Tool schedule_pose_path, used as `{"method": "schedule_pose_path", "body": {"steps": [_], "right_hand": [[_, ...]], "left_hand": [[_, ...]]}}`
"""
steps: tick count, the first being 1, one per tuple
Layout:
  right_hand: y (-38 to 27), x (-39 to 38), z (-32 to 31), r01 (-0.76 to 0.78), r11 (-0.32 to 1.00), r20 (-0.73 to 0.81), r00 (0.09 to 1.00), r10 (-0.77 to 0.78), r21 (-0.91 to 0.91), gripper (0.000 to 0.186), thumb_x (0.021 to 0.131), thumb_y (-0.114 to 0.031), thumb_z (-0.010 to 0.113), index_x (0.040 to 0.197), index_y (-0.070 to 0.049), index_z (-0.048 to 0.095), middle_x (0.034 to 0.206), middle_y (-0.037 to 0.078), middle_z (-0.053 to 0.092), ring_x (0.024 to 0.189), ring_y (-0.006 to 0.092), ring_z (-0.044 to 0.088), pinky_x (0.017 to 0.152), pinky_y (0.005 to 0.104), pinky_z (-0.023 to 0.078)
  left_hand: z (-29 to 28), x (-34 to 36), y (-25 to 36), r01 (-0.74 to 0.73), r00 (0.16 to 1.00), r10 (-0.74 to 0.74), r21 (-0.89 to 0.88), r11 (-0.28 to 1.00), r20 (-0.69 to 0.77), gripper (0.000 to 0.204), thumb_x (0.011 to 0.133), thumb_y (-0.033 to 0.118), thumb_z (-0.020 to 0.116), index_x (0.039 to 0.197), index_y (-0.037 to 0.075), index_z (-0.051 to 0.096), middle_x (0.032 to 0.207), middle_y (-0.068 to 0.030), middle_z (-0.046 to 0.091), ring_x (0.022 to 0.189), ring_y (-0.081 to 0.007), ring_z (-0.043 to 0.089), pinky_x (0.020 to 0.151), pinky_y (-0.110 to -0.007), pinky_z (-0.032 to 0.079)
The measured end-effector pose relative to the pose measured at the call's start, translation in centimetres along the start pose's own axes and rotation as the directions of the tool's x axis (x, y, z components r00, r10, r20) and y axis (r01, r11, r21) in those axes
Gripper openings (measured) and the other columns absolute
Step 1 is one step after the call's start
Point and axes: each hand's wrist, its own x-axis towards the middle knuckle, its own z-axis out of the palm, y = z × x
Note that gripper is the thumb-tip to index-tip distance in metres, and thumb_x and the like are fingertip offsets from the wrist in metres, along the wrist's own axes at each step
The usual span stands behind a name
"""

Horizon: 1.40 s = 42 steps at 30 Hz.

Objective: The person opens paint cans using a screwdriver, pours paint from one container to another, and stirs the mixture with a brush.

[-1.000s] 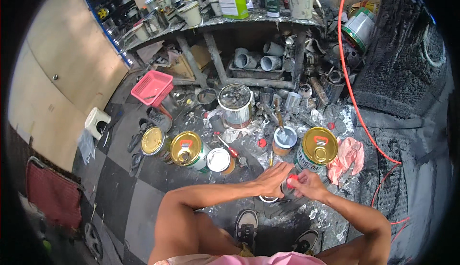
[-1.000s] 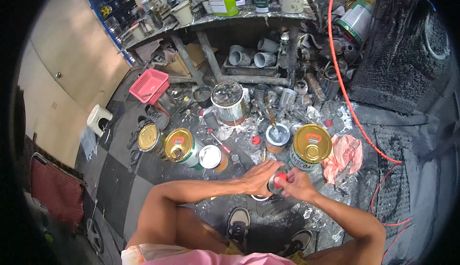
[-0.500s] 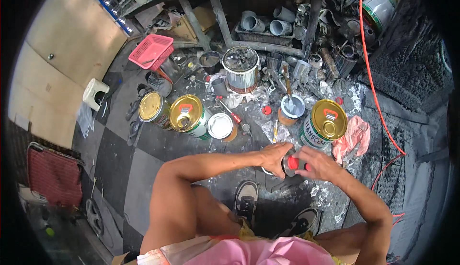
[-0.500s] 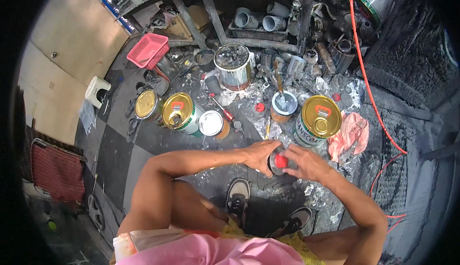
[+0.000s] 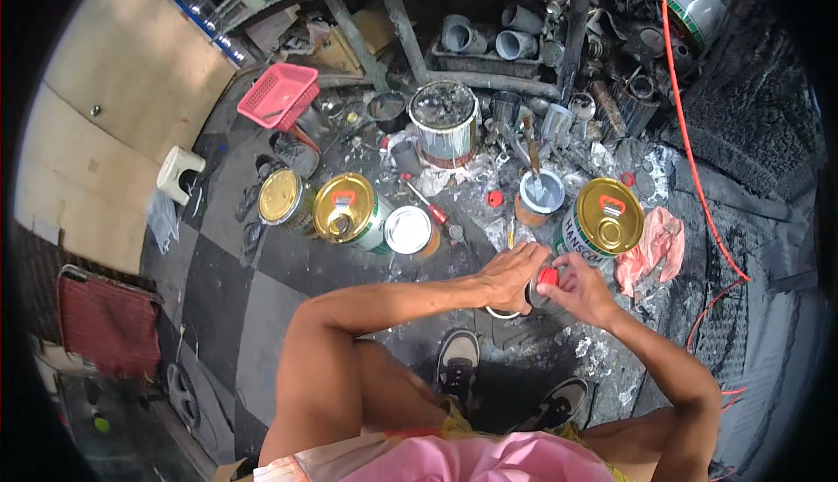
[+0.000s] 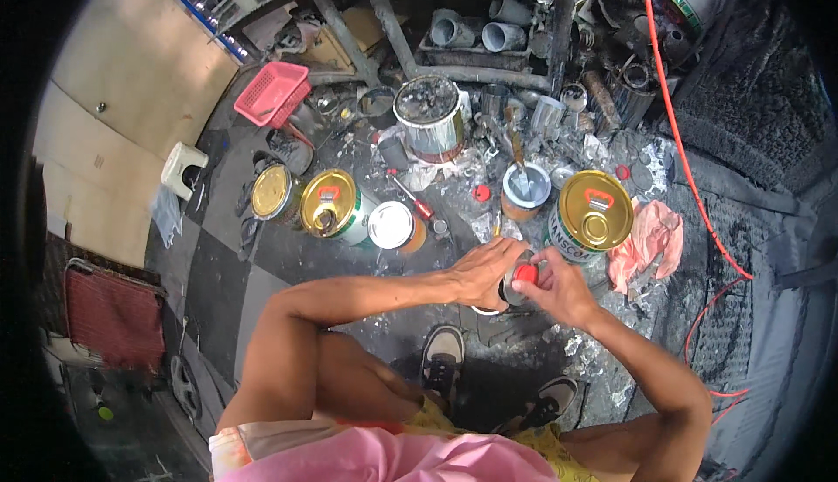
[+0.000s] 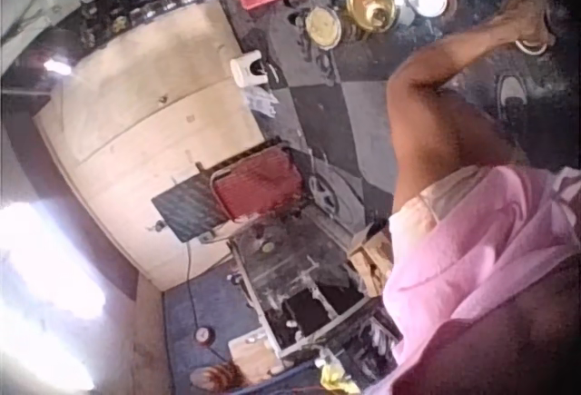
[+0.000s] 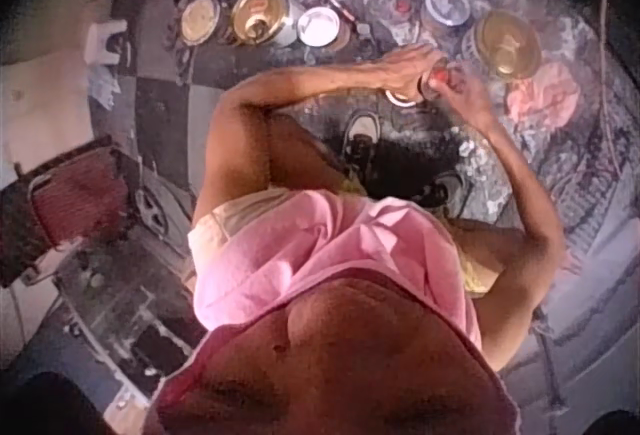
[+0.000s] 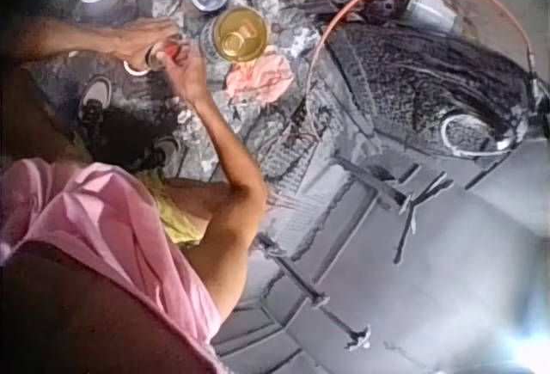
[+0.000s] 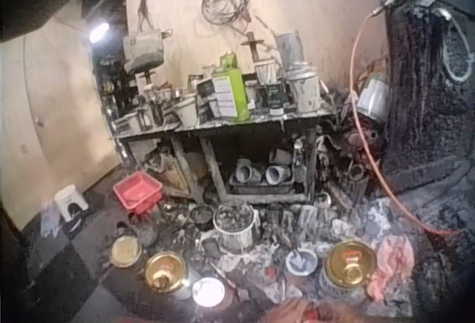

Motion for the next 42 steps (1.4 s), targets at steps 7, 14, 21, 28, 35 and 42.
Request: {"method": "schedule_pose_path", "body": {"steps": [7,14,21,28,35,42], "right_hand": [[0.9,0.3,-2.4,0.537,0.639,0.205,0.829,-0.520,-0.551,0.049,0.088,-0.030,0.080,0.120,-0.001,0.056,0.091,0.017,0.068,0.082,0.0333,0.072,0.073,0.0428,0.058],[0.1,-0.1,-1.0,-0.066,0.970,0.015,0.997,0.072,-0.233,0.059,0.096,-0.056,0.063,0.096,0.002,0.064,0.071,0.009,0.068,0.054,0.0168,0.066,0.056,0.0355,0.055],[0.2,0.2,-2.6,0.207,0.846,0.019,0.974,-0.227,-0.491,0.048,0.096,-0.049,0.065,0.096,-0.001,0.066,0.077,0.017,0.070,0.075,0.0341,0.071,0.071,0.0449,0.056],[7.3,0.4,-2.5,0.270,0.713,0.279,0.954,-0.108,-0.647,0.041,0.095,-0.045,0.065,0.098,-0.005,0.068,0.086,0.016,0.073,0.084,0.0360,0.071,0.078,0.0473,0.056],[10.3,1.2,-2.6,0.338,0.632,0.408,0.912,-0.038,-0.697,0.034,0.093,-0.038,0.067,0.098,-0.004,0.068,0.095,0.017,0.072,0.094,0.0380,0.069,0.082,0.0482,0.055],[5.3,2.6,-2.3,0.466,0.711,0.377,0.877,-0.297,-0.526,0.021,0.091,-0.022,0.068,0.096,-0.001,0.068,0.091,0.019,0.068,0.082,0.0373,0.067,0.075,0.0483,0.054]], "left_hand": [[-0.4,0.5,-0.7,-0.041,0.999,0.039,-0.126,0.991,-0.016,0.109,0.059,0.030,0.091,0.147,0.001,0.034,0.138,-0.0265,0.048,0.131,-0.0454,0.046,0.111,-0.050,0.041],[-1.8,1.3,0.9,-0.033,0.999,0.033,-0.023,0.999,-0.009,0.107,0.059,0.031,0.090,0.146,0.001,0.035,0.140,-0.0285,0.048,0.133,-0.0458,0.045,0.113,-0.051,0.039],[-7.5,2.5,-5.9,-0.080,0.888,0.051,-0.043,0.996,-0.456,0.106,0.051,0.040,0.096,0.136,0.001,0.046,0.125,-0.0224,0.053,0.119,-0.0420,0.053,0.102,-0.049,0.045],[-20.4,2.6,-12.4,0.151,0.422,-0.030,0.038,0.988,-0.906,0.083,0.060,0.042,0.095,0.121,-0.003,0.062,0.109,-0.0187,0.062,0.103,-0.0317,0.061,0.093,-0.043,0.049],[-23.5,0.6,-21.3,0.341,0.285,-0.387,-0.284,0.896,-0.877,0.078,0.054,0.045,0.095,0.107,-0.006,0.069,0.105,-0.0201,0.070,0.100,-0.0327,0.068,0.092,-0.042,0.052],[-18.8,6.6,-25.6,0.524,0.294,-0.367,-0.172,0.834,-0.883,0.113,0.053,0.051,0.095,0.138,-0.007,0.047,0.129,-0.0252,0.056,0.126,-0.0393,0.052,0.109,-0.045,0.041]]}}
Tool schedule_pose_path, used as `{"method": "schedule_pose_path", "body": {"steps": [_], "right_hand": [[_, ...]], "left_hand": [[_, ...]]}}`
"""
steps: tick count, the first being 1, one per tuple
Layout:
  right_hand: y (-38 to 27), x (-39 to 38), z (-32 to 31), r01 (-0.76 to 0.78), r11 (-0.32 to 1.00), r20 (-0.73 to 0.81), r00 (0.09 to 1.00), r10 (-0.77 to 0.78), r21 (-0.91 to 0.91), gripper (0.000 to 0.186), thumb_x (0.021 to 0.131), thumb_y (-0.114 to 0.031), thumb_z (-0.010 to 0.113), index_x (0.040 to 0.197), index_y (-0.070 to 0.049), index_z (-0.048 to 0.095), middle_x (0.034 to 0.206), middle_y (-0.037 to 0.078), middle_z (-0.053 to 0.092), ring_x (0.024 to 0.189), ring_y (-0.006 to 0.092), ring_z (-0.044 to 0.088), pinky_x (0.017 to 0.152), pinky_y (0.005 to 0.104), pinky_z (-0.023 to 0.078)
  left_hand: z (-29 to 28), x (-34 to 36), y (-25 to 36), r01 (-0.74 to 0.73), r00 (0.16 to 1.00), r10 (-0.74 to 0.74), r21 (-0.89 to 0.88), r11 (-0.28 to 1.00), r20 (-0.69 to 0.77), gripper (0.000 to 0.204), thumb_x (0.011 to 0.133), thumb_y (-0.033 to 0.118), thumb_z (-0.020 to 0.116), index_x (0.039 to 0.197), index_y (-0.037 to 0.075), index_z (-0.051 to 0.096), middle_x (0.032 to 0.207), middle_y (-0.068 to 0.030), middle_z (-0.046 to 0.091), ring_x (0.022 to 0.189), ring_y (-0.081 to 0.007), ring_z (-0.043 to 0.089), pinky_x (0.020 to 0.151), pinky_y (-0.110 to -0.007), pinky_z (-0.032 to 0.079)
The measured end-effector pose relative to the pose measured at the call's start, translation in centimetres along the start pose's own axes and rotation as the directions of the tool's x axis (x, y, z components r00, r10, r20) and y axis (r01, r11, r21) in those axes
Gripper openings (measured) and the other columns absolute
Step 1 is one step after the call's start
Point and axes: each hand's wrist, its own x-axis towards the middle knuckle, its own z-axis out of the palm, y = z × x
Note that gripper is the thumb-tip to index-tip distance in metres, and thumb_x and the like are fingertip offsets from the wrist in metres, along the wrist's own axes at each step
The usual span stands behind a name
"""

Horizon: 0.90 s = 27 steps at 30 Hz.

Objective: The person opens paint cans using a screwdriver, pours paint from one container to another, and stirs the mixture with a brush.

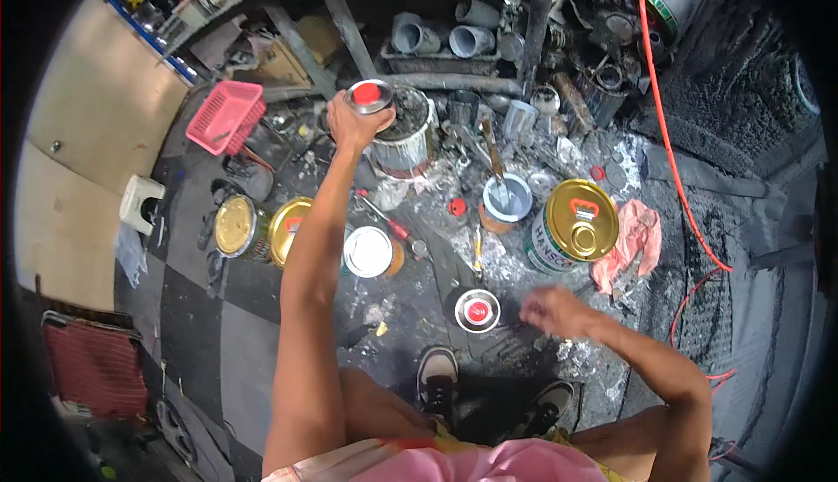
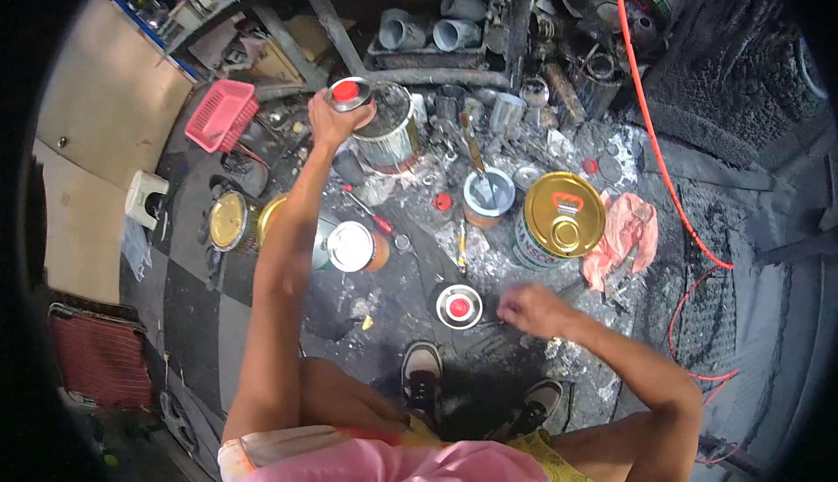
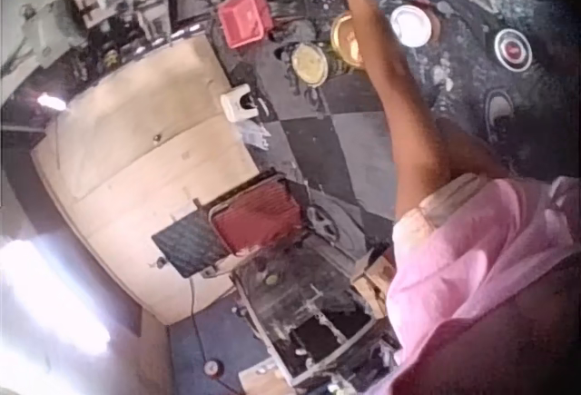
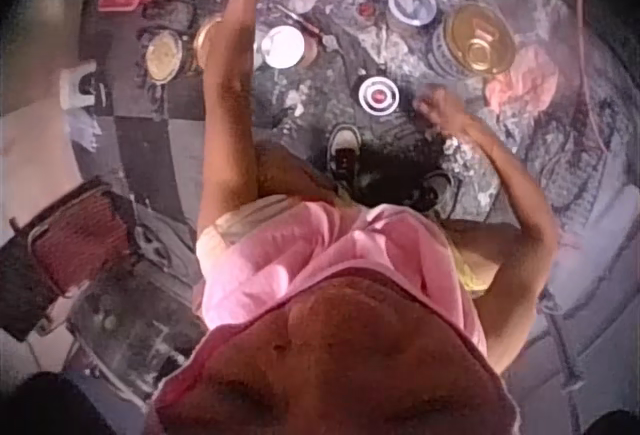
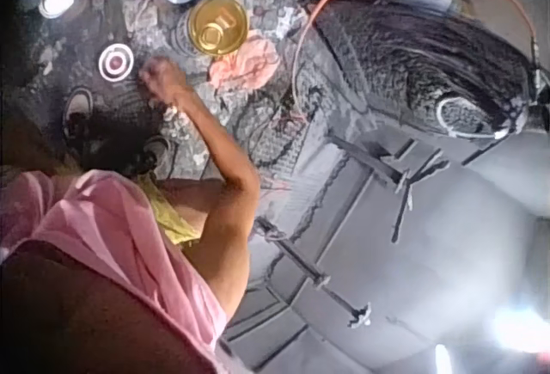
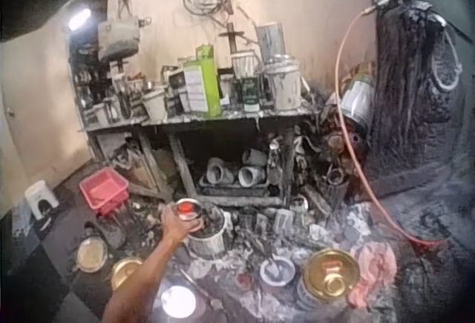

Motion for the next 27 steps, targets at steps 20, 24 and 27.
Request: {"method": "schedule_pose_path", "body": {"steps": [20,24,27], "right_hand": [[1.9,21.1,-12.8,-0.240,0.875,-0.521,0.853,-0.016,-0.420,0.038,0.096,-0.038,0.067,0.094,0.000,0.067,0.079,0.028,0.068,0.083,0.0476,0.067,0.074,0.0529,0.054],[2.9,17.7,-13.6,-0.187,0.957,-0.583,0.812,0.024,-0.221,0.043,0.098,-0.039,0.065,0.088,0.003,0.067,0.070,0.025,0.066,0.071,0.0457,0.065,0.066,0.0477,0.052],[1.4,15.7,-13.8,-0.151,0.974,-0.486,0.846,0.217,0.172,0.045,0.100,-0.038,0.062,0.089,0.006,0.066,0.065,0.022,0.060,0.066,0.0420,0.064,0.063,0.0465,0.050]], "left_hand": [[-10.2,-14.4,2.7,-0.450,0.433,-0.025,0.240,0.860,0.901,0.094,0.062,0.046,0.091,0.140,0.011,0.051,0.130,-0.0216,0.056,0.127,-0.0395,0.052,0.108,-0.048,0.043],[-9.5,-17.8,-2.6,-0.554,0.392,-0.073,0.298,0.778,0.917,0.111,0.051,0.042,0.096,0.144,0.011,0.044,0.133,-0.0230,0.051,0.131,-0.0450,0.047,0.107,-0.052,0.043],[-8.9,-18.2,-3.7,-0.562,0.388,0.056,0.188,0.806,0.920,0.105,0.051,0.037,0.096,0.139,0.011,0.046,0.133,-0.0209,0.051,0.128,-0.0434,0.050,0.099,-0.055,0.050]]}}
